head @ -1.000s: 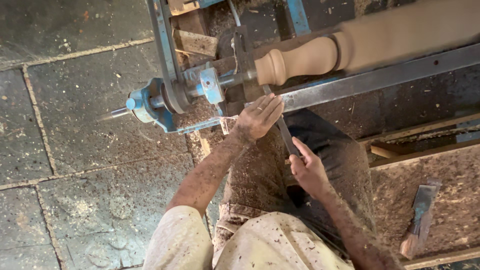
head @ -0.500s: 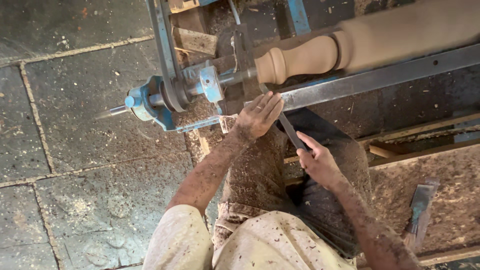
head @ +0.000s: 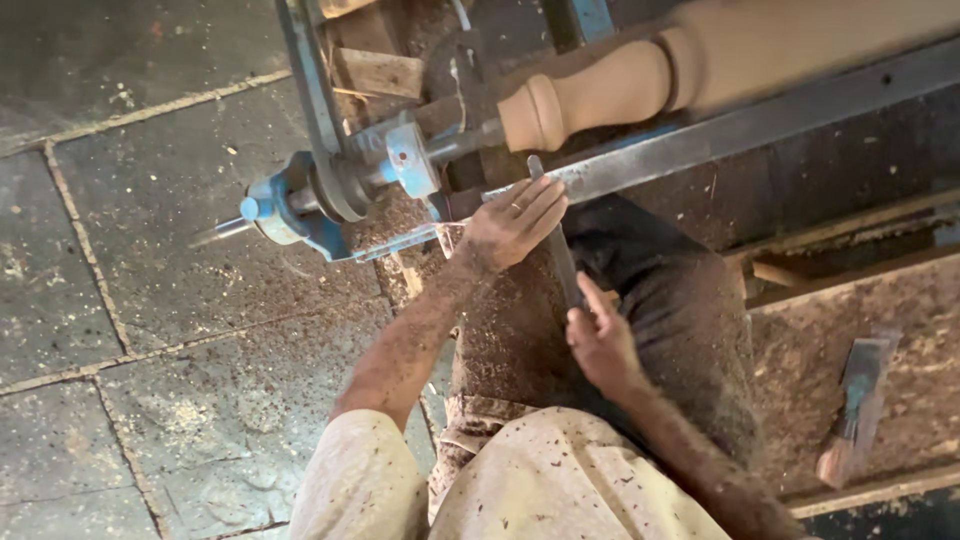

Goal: The person shapes a rotating wooden blank on a lathe using a chisel and a gouge. They refine the contours of the piece, creating a turned form with distinct curves and ridges.

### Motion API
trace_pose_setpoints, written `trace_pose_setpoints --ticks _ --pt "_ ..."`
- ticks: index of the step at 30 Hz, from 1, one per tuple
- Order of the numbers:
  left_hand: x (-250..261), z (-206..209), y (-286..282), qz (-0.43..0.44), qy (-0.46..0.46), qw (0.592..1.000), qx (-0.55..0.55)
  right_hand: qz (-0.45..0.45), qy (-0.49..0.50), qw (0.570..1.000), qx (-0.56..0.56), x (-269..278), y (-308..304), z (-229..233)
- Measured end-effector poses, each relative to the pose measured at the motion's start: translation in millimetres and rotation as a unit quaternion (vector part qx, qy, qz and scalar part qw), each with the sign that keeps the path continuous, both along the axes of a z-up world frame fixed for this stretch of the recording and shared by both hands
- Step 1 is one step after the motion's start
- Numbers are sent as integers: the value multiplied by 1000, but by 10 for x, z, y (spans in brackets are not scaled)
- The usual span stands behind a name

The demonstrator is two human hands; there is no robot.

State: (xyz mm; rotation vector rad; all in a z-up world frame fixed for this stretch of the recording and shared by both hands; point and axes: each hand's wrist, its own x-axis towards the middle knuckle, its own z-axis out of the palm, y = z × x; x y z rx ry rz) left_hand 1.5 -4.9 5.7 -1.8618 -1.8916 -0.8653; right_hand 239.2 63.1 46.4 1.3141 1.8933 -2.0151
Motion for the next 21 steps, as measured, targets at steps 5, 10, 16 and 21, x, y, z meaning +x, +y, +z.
trace_pose_setpoints --ticks 5,10,16,21 --pt "-68 45 1 -24 3 999 -27 -47 71 996 -17 57 -324 -233" --pt "-69 54 14 -22 -8 999 -27 -72 70 993 -56 5 -313 -199" --pt "-61 32 15 -6 -7 999 -38 -66 76 994 -39 -10 -275 -216" --pt "-49 25 26 5 -5 999 -43 -51 69 996 -37 -9 -221 -212"
